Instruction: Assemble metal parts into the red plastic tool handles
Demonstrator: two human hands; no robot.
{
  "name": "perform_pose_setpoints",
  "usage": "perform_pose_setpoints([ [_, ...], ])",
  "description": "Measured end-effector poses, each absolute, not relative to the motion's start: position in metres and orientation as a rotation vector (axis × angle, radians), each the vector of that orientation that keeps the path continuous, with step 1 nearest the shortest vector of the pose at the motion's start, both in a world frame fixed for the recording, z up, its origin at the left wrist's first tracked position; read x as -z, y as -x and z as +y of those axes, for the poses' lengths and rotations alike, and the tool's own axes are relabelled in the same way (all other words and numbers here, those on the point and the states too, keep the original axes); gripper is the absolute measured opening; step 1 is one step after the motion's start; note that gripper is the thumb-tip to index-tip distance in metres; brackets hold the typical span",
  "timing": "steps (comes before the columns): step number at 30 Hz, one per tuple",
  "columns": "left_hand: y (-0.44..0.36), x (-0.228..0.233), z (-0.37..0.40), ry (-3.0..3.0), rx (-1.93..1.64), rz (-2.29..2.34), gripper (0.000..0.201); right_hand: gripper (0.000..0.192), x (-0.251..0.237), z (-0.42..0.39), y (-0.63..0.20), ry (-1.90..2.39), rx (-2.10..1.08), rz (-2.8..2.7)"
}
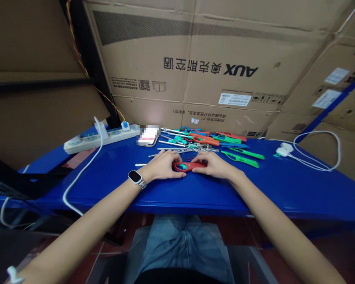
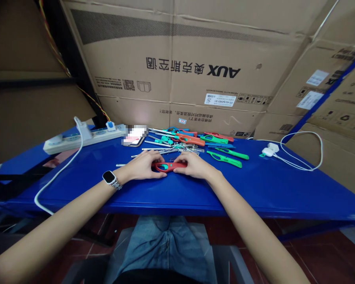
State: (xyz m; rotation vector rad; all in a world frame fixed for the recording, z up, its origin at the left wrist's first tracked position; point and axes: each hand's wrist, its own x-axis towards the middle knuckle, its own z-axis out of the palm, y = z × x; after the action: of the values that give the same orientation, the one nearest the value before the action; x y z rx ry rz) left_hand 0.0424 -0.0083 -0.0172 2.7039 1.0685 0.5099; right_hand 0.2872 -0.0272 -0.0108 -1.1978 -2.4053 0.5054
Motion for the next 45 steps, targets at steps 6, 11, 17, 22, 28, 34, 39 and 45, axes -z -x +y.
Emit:
perform_pose_setpoints([
  [6,-0.0423,0.0162,-0.0083,-2.705,-0.544,1.034,0.044,0.025,0.0119,-0.0268,-0.2873,1.186,-0.517,-2.391],
  [11,-0.0414,0.0139,-0.0091,-2.719,-0.536,1.044,0.042,0.026,0.0117,-0.0291,-0.2845,1.162,-0.512,-2.388],
  [17,-0.042,0.0145,-0.0088,-2.716,-0.521,1.033,0.04,0.025,0.0115,-0.03,-0.2823,1.16,-0.481,-2.397],
  [22,-0.0429,0.0146,-0.0098,-2.728,-0.523,1.018,0.041,0.026,0.0104,-0.027,-0.2833,1.161,-0.509,-2.423],
  [28,-0.0419,0.0116,-0.012,-2.684,-0.511,1.031,0.044,0.026,0.0126,-0.0258,-0.2842,1.169,-0.52,-2.4],
  [34,-0.0397,0.0103,-0.012,-2.713,-0.493,1.023,0.046,0.026,0.0135,-0.0274,-0.2839,1.193,-0.515,-2.404],
  [39,-0.041,0.0102,-0.0126,-2.788,-0.432,1.02,0.043,0.026,0.0131,-0.028,-0.2838,1.182,-0.525,-2.415],
  [45,-0.0425,0.0141,-0.0124,-2.748,-0.492,1.007,0.038,0.021,0.0116,-0.0324,-0.2801,1.165,-0.431,-2.392],
])
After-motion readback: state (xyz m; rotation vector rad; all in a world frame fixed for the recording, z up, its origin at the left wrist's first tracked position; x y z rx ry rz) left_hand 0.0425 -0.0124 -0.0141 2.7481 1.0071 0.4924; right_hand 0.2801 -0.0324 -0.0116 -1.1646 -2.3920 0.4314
